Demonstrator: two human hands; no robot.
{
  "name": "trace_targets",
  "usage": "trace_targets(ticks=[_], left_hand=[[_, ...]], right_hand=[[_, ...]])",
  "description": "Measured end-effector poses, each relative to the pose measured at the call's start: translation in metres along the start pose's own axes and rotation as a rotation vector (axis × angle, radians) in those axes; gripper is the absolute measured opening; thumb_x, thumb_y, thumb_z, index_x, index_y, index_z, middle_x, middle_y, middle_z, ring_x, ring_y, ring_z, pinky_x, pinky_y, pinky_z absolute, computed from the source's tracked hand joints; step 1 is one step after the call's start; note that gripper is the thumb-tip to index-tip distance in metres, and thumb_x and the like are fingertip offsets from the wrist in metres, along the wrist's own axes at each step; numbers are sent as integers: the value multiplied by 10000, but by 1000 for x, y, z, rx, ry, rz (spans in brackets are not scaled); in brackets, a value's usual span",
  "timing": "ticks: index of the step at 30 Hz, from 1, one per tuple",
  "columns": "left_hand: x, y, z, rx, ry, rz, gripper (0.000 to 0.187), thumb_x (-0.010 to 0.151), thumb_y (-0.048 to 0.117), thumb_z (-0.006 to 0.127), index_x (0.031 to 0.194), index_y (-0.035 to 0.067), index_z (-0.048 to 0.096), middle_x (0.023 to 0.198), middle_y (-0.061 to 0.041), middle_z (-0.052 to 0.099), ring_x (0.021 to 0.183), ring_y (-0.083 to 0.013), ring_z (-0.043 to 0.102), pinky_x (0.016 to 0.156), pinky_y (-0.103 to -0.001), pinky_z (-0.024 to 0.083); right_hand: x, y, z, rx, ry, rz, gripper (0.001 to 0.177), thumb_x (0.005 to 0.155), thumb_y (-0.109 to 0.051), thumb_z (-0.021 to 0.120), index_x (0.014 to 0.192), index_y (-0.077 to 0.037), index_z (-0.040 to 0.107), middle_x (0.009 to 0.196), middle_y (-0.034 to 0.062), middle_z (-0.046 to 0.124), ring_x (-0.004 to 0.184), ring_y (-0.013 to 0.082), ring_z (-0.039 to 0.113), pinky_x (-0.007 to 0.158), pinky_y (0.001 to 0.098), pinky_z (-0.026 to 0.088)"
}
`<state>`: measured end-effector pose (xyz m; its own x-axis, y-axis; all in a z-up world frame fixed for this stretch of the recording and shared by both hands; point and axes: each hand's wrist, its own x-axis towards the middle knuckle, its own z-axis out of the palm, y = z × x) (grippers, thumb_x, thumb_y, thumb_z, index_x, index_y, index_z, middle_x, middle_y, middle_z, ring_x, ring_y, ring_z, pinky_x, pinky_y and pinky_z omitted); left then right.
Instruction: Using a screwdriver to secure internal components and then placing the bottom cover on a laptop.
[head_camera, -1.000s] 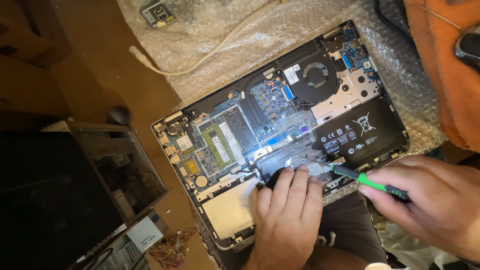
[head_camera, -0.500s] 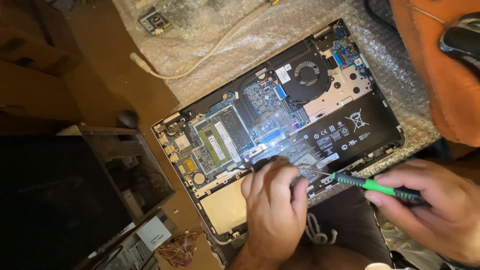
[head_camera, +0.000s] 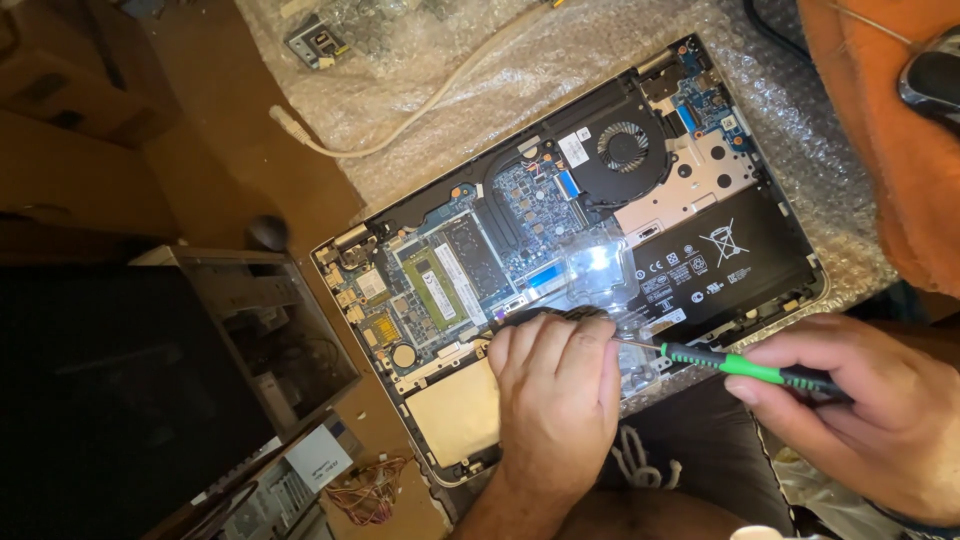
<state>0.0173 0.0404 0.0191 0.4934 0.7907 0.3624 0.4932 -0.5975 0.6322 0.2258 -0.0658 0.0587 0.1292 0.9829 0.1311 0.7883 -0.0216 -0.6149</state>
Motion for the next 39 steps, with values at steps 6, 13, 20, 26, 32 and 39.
trace_targets(ticks=[6,13,20,26,32,39], left_hand=[[2,0,-1,20,15,26,112,951,87,720,1054,55,692,918,-63,634,859,-271,569,816,-417,394],[3,0,-2,56,13,43,139,926,119,767,1047,83,710,894,-33,603,841,-256,554,823,-401,394],[1,-2,-1,51,9,48,127,922,155,790,999,94,709,912,-33,615,832,-252,553,816,-406,397],[0,-4,-2,2,9,69,183,915,186,817,964,91,668,876,-48,584,818,-264,521,795,-415,390],[-1,-5,-6,-37,-18,116,169,928,158,793,985,59,668,910,-73,592,850,-288,534,820,-433,413],[3,-5,-11,-15,-52,154,156,939,185,791,979,93,670,901,-39,597,866,-269,545,869,-420,417]], right_hand=[[-8,7,1,33,19,76,350,761,-200,813,1066,-101,672,920,29,761,769,120,738,770,251,570],[-10,8,-3,61,22,75,354,756,-167,810,1063,-67,665,895,49,763,753,131,739,746,255,586],[-21,13,-1,96,73,95,356,754,-147,818,1070,-91,665,930,25,749,737,102,726,750,233,571],[-22,9,-3,93,60,119,359,741,-177,824,1066,-121,681,935,20,749,706,85,729,716,223,559],[-17,4,-3,69,36,102,356,742,-202,823,1063,-133,684,930,13,770,746,100,756,751,239,579],[-19,5,-2,-1,36,121,359,743,-241,827,1068,-162,695,978,-11,779,818,113,766,792,254,578]])
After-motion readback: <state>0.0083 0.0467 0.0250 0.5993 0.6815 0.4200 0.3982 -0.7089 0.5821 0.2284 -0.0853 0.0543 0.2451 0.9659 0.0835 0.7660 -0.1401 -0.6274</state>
